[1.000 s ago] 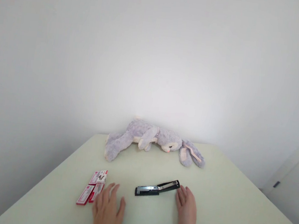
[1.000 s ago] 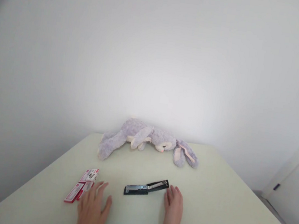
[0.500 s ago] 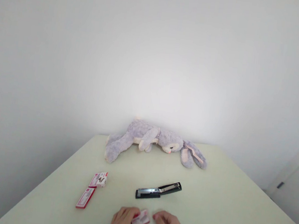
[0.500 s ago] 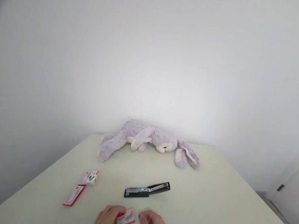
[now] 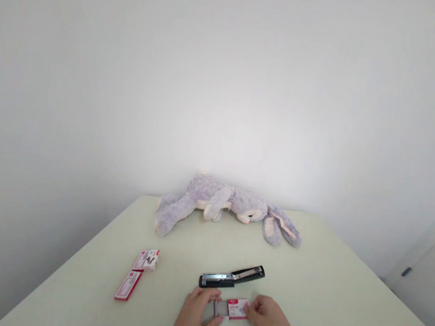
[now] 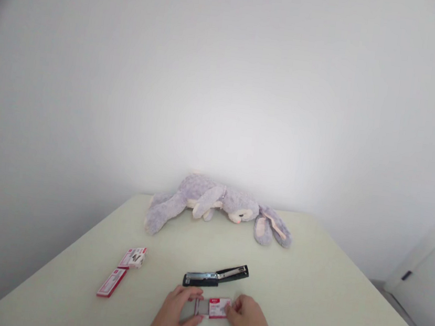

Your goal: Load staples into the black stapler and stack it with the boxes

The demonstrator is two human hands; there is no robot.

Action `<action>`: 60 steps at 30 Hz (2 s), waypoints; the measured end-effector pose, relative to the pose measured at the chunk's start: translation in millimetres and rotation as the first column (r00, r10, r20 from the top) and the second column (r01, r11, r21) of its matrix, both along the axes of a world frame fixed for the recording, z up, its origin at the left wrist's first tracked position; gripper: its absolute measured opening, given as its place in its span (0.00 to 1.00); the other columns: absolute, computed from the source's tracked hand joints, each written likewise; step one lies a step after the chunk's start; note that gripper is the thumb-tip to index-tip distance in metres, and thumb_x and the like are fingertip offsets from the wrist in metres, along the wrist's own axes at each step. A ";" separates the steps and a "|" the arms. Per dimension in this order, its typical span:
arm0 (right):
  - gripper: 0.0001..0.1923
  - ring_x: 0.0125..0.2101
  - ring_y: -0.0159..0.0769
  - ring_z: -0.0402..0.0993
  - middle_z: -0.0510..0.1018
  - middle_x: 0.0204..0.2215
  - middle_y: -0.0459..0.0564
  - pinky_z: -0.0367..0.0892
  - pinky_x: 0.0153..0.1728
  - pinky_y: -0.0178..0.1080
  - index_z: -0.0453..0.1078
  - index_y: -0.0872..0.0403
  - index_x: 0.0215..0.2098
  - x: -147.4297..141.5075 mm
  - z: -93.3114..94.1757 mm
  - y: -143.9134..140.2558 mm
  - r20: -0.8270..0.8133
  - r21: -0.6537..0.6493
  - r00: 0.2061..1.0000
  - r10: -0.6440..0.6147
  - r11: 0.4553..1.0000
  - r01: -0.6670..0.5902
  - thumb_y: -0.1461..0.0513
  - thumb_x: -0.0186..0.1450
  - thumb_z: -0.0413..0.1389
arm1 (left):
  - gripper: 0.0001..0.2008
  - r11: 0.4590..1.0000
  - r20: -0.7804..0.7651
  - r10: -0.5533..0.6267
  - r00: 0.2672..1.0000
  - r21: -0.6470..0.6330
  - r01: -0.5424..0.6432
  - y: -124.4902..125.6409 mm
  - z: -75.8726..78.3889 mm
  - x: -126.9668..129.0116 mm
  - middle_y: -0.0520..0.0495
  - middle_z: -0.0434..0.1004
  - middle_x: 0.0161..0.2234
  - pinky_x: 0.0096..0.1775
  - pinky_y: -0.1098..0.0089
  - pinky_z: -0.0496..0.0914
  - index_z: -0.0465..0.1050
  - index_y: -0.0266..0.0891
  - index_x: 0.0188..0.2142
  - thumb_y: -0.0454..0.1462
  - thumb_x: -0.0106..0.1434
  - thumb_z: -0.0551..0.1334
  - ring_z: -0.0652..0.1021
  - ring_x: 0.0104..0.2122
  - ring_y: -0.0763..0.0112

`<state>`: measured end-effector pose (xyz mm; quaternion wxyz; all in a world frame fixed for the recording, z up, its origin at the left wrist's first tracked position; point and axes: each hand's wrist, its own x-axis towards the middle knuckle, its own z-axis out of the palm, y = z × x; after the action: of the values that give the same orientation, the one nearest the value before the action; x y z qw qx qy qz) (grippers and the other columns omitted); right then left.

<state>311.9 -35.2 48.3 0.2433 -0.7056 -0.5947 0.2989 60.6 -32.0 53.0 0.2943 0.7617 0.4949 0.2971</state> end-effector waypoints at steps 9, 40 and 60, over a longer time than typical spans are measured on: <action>0.07 0.30 0.40 0.75 0.81 0.28 0.50 0.57 0.30 0.37 0.75 0.52 0.27 16.0 17.9 7.1 0.218 -0.009 0.972 0.090 0.996 -0.090 0.57 0.60 0.61 | 0.25 1.000 0.032 0.007 0.999 0.015 -0.007 -2.0 -5.0 -0.9 0.46 0.76 0.52 0.57 0.62 0.67 0.71 0.47 0.57 0.36 0.59 0.64 0.75 0.53 0.61; 0.18 0.29 0.35 0.74 0.77 0.27 0.41 0.63 0.32 0.34 0.74 0.49 0.51 27.4 32.3 -8.4 0.060 0.163 0.946 0.317 0.932 -0.323 0.61 0.63 0.54 | 0.18 0.995 -0.033 0.032 0.999 0.099 -0.028 3.9 -2.1 0.0 0.45 0.78 0.47 0.53 0.60 0.69 0.74 0.46 0.53 0.39 0.63 0.62 0.76 0.49 0.58; 0.11 0.30 0.34 0.73 0.79 0.30 0.43 0.56 0.33 0.34 0.82 0.43 0.33 -29.8 47.0 8.4 0.225 0.169 0.902 0.369 0.897 -0.409 0.64 0.56 0.60 | 0.20 0.960 -0.147 0.260 0.954 0.144 -0.239 43.8 2.8 -18.8 0.46 0.75 0.53 0.55 0.58 0.63 0.73 0.46 0.55 0.42 0.63 0.63 0.71 0.54 0.56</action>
<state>282.1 -26.8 95.4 0.1951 -0.5667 -0.7728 0.2087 41.7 11.8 55.8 0.1643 0.7318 0.5902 0.2985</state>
